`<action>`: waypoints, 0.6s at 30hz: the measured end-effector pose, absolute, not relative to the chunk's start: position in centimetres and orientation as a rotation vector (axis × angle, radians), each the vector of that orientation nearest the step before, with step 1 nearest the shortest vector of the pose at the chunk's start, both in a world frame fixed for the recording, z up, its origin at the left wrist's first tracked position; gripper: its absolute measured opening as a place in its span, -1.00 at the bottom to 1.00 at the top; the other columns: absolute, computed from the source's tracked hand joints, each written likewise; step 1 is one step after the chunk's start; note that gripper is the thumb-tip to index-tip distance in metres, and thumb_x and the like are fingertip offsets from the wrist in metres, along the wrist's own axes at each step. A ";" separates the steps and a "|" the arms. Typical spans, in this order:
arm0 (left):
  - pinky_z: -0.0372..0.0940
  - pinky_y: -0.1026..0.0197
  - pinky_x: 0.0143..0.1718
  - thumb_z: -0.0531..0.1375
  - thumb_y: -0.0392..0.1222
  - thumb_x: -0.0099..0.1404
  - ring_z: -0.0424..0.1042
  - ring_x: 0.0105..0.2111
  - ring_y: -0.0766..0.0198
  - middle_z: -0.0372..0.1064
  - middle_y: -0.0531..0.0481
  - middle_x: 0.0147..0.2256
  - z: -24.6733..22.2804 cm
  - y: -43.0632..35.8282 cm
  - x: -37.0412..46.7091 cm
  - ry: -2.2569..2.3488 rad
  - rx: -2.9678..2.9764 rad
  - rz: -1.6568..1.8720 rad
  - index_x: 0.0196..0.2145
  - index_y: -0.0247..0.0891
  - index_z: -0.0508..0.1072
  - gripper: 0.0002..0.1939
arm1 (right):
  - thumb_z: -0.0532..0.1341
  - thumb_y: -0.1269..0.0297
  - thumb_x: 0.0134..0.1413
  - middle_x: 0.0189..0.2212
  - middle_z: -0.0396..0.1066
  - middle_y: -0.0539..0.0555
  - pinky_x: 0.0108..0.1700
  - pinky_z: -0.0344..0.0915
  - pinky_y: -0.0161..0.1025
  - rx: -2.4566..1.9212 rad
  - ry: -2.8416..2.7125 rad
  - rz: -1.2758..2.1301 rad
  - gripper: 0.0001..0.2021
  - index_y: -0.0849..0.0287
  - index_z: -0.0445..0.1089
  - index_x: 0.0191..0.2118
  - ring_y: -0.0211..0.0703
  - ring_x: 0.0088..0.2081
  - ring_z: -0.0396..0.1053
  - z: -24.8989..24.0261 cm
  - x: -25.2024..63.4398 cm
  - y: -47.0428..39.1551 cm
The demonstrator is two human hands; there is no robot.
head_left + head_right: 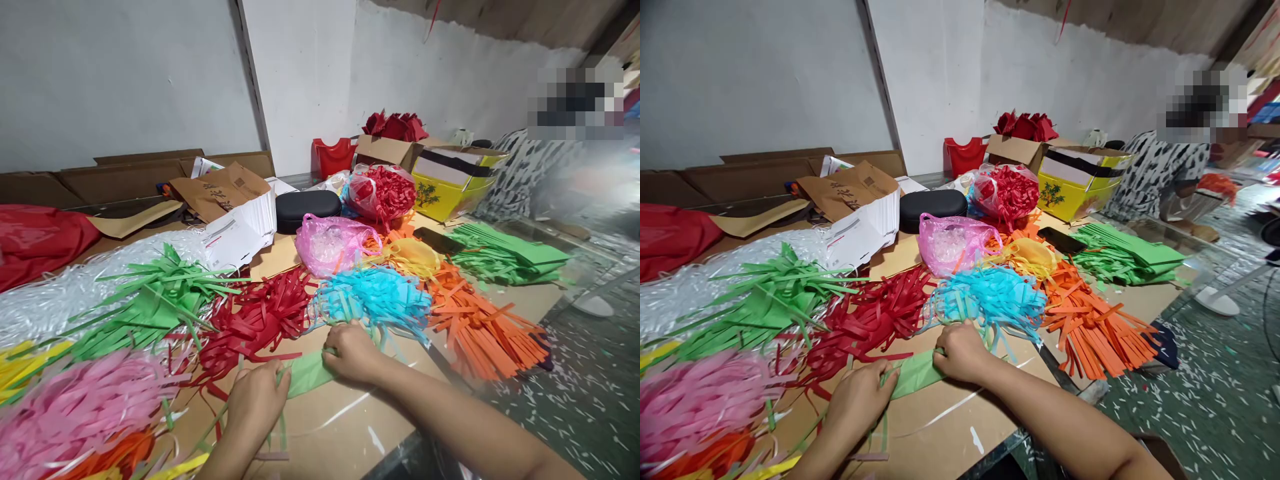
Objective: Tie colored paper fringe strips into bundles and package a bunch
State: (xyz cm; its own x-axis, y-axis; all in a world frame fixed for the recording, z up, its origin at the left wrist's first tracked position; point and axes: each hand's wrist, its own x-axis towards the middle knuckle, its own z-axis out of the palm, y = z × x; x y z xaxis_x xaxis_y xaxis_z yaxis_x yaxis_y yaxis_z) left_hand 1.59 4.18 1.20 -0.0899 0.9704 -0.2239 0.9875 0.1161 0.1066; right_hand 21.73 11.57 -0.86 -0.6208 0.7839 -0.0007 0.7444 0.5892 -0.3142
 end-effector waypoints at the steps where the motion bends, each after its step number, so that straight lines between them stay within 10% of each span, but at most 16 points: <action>1: 0.25 0.06 -0.17 -0.04 -0.12 0.38 0.56 -0.21 -0.04 0.60 -0.18 -0.30 1.1 4.2 1.6 2.160 1.944 -0.106 -0.22 -0.24 0.52 -0.65 | 0.18 0.30 0.09 -0.39 0.48 0.09 -0.29 -0.05 -0.19 -1.294 -2.677 0.432 -0.82 0.20 0.50 -0.44 -0.15 -0.32 0.33 -0.9 21.7 11.6; 6: 0.25 0.03 -0.17 -0.02 -0.13 0.40 0.54 -0.30 -0.01 0.58 -0.16 -0.36 0.9 3.8 1.6 2.189 2.008 -0.077 -0.23 -0.26 0.52 -0.67 | 0.21 0.32 0.08 -0.41 0.46 0.07 -0.27 -0.04 -0.19 -1.294 -2.675 0.422 -0.85 0.20 0.47 -0.45 -0.15 -0.32 0.32 -0.9 21.5 11.6; 11: 0.10 -0.07 0.08 -0.03 -0.30 0.41 0.38 0.01 0.02 0.48 -0.10 -0.03 1.4 3.2 1.9 2.074 2.289 0.010 -0.11 -0.14 0.50 -0.69 | 0.16 0.24 0.22 -0.10 0.44 0.18 -0.13 -0.02 -0.10 -1.165 -2.651 0.288 -0.81 0.18 0.43 -0.12 0.00 -0.09 0.28 0.5 22.5 10.6; 18: -0.08 -0.25 0.21 0.10 -0.24 0.28 0.36 -0.05 -0.04 0.50 -0.13 -0.22 2.2 2.1 3.1 1.863 2.564 0.008 -0.22 -0.24 0.53 -0.79 | 0.12 0.29 0.27 -0.38 0.45 0.10 -0.15 -0.04 -0.08 -0.691 -2.859 0.144 -0.78 0.20 0.38 -0.40 -0.08 -0.24 0.22 0.8 23.5 10.6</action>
